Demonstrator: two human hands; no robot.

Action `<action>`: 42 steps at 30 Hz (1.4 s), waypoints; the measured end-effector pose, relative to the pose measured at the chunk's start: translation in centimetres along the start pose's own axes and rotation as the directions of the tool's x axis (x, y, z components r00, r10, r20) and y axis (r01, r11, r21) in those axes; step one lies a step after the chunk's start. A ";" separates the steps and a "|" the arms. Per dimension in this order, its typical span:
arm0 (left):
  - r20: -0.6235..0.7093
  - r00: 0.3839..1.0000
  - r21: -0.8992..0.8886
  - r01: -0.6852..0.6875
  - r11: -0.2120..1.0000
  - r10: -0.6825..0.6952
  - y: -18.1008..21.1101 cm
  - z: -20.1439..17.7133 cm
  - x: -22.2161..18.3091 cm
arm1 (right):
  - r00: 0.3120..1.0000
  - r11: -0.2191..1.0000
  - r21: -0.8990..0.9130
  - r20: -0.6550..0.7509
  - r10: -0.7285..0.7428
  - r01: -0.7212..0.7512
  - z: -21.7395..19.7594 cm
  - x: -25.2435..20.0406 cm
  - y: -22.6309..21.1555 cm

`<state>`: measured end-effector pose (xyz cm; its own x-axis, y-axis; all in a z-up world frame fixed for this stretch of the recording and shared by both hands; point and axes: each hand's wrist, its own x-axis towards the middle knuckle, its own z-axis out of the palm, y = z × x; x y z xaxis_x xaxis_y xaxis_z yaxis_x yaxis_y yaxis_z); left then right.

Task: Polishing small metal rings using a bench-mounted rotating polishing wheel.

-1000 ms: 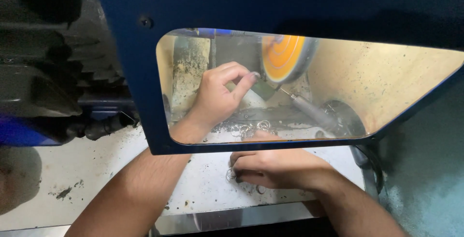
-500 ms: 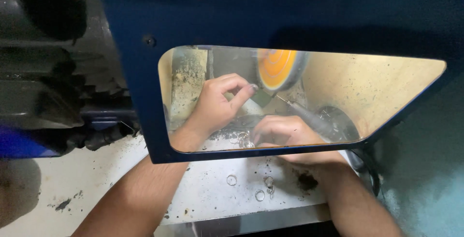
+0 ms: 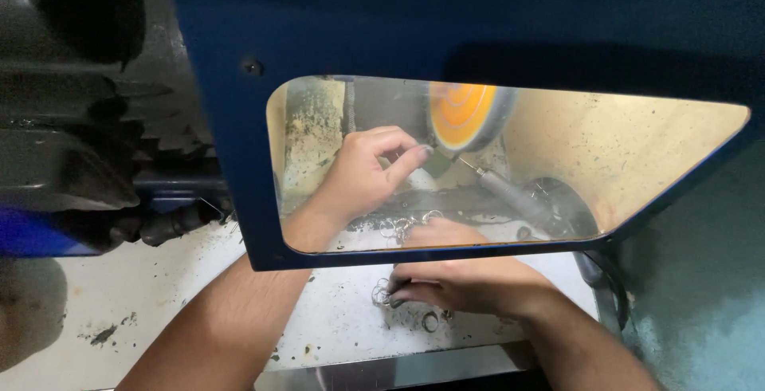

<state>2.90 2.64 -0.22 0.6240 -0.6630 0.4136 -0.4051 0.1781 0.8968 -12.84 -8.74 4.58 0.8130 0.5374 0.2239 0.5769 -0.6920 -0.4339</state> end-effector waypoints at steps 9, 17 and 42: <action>0.033 0.999 -0.063 0.030 0.998 -0.028 0.1 -0.1 0.2 | 0.945 0.825 0.508 -0.062 0.321 -0.247 -0.9 -1.8 2.6; 0.271 0.953 -0.203 0.194 0.960 -0.135 3.1 -0.6 0.3 | 0.722 0.508 0.714 -0.006 0.692 -0.481 -2.8 -3.6 5.7; -0.023 0.975 -0.051 0.219 0.974 -0.220 3.7 2.0 -0.1 | 0.374 0.137 0.968 -0.049 0.926 -0.212 0.1 -0.5 5.1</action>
<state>-0.01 1.94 2.74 0.7129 -0.6693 0.2093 -0.2240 0.0655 0.9724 -10.31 -12.48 2.12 0.8421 -0.4638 -0.2751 -0.1689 0.2577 -0.9513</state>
